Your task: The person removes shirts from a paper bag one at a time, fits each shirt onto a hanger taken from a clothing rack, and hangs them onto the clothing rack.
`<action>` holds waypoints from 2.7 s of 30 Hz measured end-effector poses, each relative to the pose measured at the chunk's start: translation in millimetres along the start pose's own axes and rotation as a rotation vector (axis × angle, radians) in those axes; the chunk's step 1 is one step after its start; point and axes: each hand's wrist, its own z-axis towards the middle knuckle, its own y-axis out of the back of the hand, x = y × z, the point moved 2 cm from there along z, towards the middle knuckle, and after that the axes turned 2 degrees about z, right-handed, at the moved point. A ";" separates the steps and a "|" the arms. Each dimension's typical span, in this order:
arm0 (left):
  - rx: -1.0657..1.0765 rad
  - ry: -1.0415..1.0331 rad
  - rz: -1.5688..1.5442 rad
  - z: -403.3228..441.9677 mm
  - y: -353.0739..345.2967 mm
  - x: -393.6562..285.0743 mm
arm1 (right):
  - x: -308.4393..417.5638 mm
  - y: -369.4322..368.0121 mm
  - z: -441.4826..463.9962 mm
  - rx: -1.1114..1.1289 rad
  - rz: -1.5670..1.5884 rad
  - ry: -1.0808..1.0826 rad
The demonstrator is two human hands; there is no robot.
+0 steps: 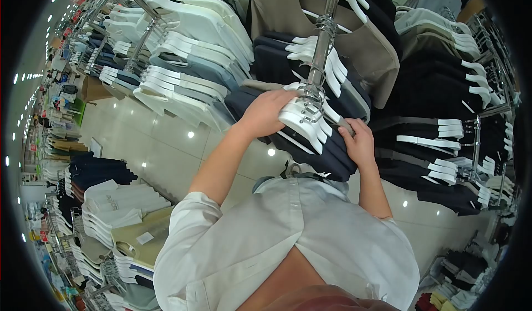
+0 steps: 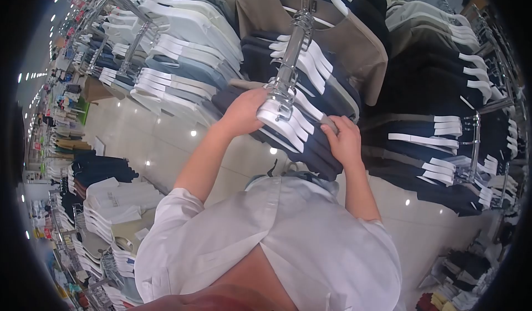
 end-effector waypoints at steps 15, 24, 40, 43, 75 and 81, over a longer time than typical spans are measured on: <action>-0.204 -0.150 0.169 -15.2 -11.5 2.3 | -16.0 13.2 13.0 0.097 -0.049 0.103; -0.358 -0.307 0.198 -19.7 -15.6 12.0 | -16.1 13.2 14.0 0.116 -0.008 0.103; -0.448 -0.325 0.229 -23.0 2.7 -11.9 | -10.7 20.5 16.9 0.139 0.024 0.110; -0.436 -0.197 0.190 -19.8 7.8 -19.0 | -11.4 20.1 15.6 0.131 0.024 0.119; -0.337 -0.048 0.240 -25.4 -10.1 -1.7 | -3.9 21.6 14.9 0.140 0.004 0.068; -0.320 -0.066 0.248 -30.0 -14.0 -11.3 | -5.4 25.0 15.5 0.153 -0.023 0.134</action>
